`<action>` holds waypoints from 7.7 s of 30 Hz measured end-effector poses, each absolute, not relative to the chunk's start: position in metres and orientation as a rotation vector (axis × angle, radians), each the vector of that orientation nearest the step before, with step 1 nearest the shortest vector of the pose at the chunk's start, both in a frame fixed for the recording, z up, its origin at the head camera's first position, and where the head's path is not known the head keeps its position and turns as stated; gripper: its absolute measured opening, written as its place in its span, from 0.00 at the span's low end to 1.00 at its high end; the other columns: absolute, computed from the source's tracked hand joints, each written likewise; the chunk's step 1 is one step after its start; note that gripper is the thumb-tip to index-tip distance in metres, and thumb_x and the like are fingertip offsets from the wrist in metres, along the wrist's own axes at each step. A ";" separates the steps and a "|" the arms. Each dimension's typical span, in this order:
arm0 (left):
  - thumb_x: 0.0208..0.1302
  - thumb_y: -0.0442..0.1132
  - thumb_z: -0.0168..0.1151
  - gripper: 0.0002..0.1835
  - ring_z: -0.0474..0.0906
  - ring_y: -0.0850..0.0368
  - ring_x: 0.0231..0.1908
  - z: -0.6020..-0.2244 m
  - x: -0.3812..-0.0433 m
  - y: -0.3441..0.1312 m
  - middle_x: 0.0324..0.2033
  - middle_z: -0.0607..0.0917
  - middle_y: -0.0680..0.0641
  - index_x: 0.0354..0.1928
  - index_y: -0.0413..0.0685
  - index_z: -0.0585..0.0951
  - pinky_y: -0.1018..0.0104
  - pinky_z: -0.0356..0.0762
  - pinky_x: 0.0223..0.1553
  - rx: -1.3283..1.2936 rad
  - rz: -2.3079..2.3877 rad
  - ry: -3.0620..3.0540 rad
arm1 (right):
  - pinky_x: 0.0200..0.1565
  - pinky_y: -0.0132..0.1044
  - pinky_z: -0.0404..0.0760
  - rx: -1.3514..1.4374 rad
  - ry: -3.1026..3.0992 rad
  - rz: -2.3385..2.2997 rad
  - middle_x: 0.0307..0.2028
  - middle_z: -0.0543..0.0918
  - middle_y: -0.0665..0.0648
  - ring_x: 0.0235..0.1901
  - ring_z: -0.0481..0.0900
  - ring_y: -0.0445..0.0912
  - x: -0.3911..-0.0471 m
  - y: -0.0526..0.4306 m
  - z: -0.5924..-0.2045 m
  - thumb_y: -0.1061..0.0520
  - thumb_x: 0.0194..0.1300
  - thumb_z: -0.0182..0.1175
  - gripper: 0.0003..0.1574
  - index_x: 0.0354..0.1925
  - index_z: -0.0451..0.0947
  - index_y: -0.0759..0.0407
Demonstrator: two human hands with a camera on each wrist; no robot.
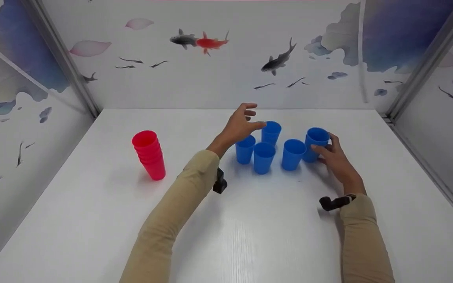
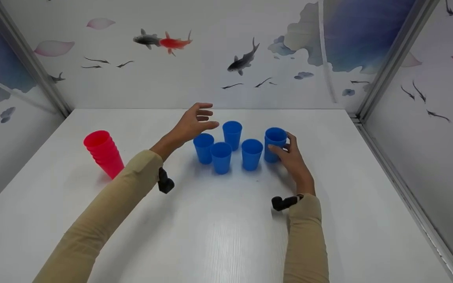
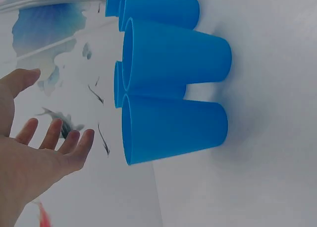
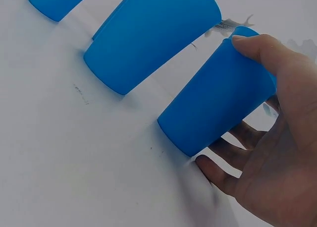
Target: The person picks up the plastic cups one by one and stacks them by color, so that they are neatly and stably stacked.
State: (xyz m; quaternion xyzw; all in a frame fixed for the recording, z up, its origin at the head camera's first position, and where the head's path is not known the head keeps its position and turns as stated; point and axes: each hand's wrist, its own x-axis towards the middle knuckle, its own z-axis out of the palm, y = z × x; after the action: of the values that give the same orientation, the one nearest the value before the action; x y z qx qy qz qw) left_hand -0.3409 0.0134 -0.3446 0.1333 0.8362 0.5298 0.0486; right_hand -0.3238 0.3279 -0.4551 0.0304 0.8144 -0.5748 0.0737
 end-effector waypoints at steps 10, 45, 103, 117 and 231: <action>0.68 0.45 0.64 0.37 0.62 0.45 0.74 -0.365 -0.345 -0.016 0.72 0.68 0.44 0.75 0.55 0.60 0.49 0.67 0.72 0.463 1.543 2.527 | 0.77 0.60 0.53 0.086 2.443 -1.730 0.81 0.37 0.64 0.80 0.40 0.61 -0.322 0.328 -0.454 0.31 0.68 0.57 0.64 0.79 0.24 0.41; 0.62 0.46 0.71 0.42 0.62 0.44 0.74 -0.433 -0.346 -0.017 0.75 0.63 0.43 0.75 0.55 0.61 0.48 0.65 0.73 0.205 1.642 2.392 | 0.77 0.60 0.53 0.085 2.438 -1.766 0.80 0.40 0.66 0.80 0.42 0.62 -0.322 0.327 -0.454 0.36 0.70 0.58 0.61 0.80 0.25 0.42; 0.62 0.45 0.71 0.37 0.68 0.49 0.71 -0.329 -0.329 0.113 0.73 0.69 0.48 0.72 0.59 0.66 0.52 0.73 0.68 0.321 1.774 2.391 | 0.77 0.57 0.54 0.137 2.420 -1.714 0.81 0.39 0.62 0.80 0.44 0.60 -0.323 0.327 -0.457 0.29 0.66 0.57 0.65 0.79 0.24 0.38; 0.63 0.46 0.70 0.36 0.70 0.51 0.71 -0.316 -0.325 0.160 0.72 0.71 0.51 0.71 0.59 0.65 0.54 0.72 0.69 0.431 1.737 2.459 | 0.77 0.58 0.53 0.126 2.405 -1.711 0.81 0.35 0.59 0.80 0.42 0.60 -0.324 0.326 -0.449 0.25 0.63 0.55 0.67 0.78 0.21 0.35; 0.61 0.48 0.72 0.43 0.67 0.44 0.71 -0.396 -0.318 0.048 0.71 0.69 0.42 0.74 0.50 0.60 0.46 0.69 0.71 0.257 1.775 2.381 | 0.77 0.58 0.53 0.123 2.426 -1.723 0.81 0.38 0.61 0.80 0.41 0.59 -0.326 0.330 -0.456 0.31 0.68 0.57 0.64 0.79 0.24 0.40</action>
State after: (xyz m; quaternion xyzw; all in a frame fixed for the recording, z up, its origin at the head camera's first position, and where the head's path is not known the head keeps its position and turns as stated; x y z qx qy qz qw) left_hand -0.3182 0.0480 -0.3956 0.0858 0.7962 0.5935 0.0803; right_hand -0.3263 0.3301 -0.4555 0.0413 0.8119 -0.5766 0.0815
